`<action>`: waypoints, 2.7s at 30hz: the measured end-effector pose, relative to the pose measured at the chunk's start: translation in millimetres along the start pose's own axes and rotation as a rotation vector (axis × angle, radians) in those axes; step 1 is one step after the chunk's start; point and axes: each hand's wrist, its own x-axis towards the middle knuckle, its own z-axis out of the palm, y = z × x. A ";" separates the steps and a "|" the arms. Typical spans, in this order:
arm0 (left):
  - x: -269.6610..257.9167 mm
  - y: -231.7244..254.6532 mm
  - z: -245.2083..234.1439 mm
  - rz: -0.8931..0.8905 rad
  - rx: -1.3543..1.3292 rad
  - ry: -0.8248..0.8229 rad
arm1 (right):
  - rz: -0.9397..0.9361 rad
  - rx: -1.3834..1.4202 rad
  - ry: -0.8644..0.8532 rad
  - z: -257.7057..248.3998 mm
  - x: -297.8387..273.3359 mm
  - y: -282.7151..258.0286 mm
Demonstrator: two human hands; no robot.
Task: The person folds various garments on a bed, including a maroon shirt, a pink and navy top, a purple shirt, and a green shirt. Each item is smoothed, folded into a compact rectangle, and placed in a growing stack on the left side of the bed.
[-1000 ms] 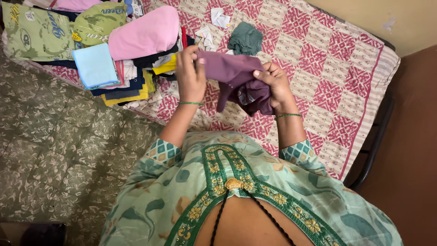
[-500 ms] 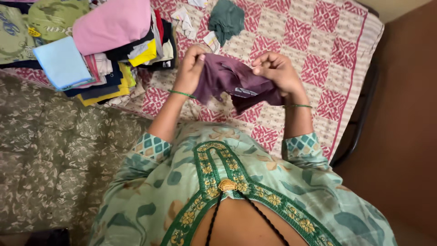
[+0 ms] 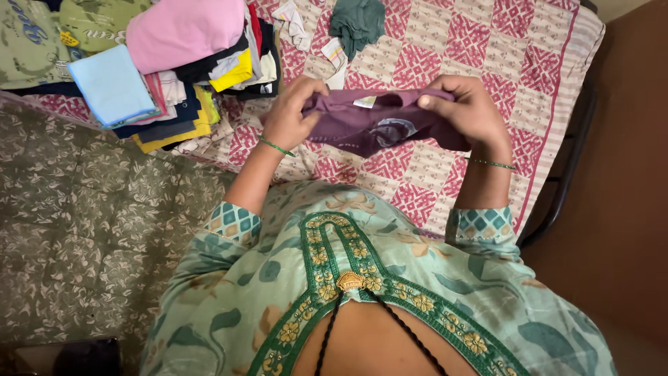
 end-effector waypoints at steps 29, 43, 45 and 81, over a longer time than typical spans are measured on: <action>16.3 24.0 -17.9 -0.160 -0.424 -0.112 | -0.323 -0.204 0.275 32.3 -5.2 -14.9; 1.1 -93.2 -1.0 -0.362 0.283 0.023 | -0.034 -0.671 0.178 -20.0 22.1 70.0; 12.4 -117.5 15.6 -0.403 0.180 0.154 | -0.094 -0.674 0.234 -23.7 36.5 83.9; -260.7 -193.5 111.8 -0.516 0.617 -0.577 | 0.299 -0.610 -0.740 133.6 -62.0 397.8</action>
